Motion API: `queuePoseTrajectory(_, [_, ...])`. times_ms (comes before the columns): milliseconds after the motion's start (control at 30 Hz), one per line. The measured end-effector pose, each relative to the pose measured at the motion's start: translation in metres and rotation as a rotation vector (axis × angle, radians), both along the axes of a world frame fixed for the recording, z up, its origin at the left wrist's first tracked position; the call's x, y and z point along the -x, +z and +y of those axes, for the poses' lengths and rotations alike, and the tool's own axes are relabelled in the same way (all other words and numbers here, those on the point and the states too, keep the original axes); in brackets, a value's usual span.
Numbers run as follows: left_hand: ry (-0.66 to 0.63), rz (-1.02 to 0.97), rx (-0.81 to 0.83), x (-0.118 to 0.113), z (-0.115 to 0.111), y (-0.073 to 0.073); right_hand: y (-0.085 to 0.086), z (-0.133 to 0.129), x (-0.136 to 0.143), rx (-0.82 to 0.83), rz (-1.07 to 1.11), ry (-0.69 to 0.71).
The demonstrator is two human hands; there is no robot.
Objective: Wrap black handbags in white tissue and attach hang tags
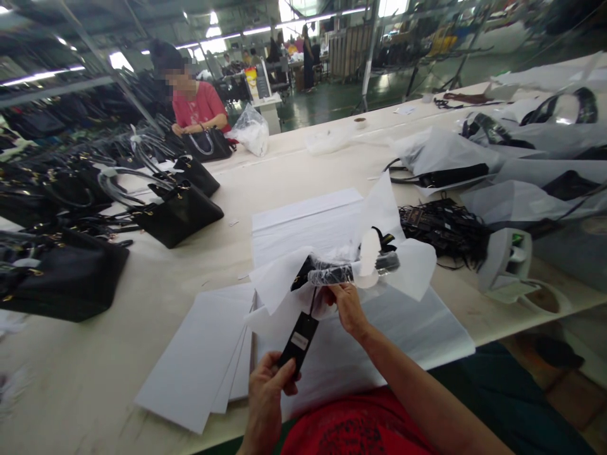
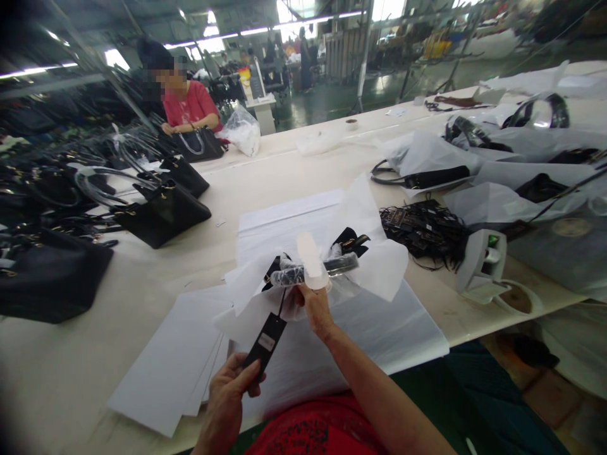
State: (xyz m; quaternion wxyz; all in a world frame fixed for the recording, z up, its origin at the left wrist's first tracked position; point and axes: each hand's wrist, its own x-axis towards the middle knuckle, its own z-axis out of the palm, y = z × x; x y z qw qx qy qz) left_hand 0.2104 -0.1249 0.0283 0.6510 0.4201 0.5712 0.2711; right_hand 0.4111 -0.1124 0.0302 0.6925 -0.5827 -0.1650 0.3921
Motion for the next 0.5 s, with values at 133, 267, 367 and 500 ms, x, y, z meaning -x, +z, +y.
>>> queuePoseTrajectory(133, [-0.033,-0.052,0.019,-0.022,-0.005,0.001,0.004,-0.005,0.006,-0.065,-0.217,-0.044])
queuePoseTrajectory(267, [-0.071,-0.036,-0.018,-0.032,-0.005,0.007,0.0,0.002,0.006,-0.016,-0.463,-0.045])
queuePoseTrajectory(367, [-0.102,-0.037,-0.036,-0.035,-0.004,0.01,-0.005,0.014,0.002,0.082,-0.585,-0.046])
queuePoseTrajectory(500, [-0.123,-0.031,-0.056,-0.04,-0.003,0.011,-0.008,0.021,-0.004,0.133,-0.584,-0.036])
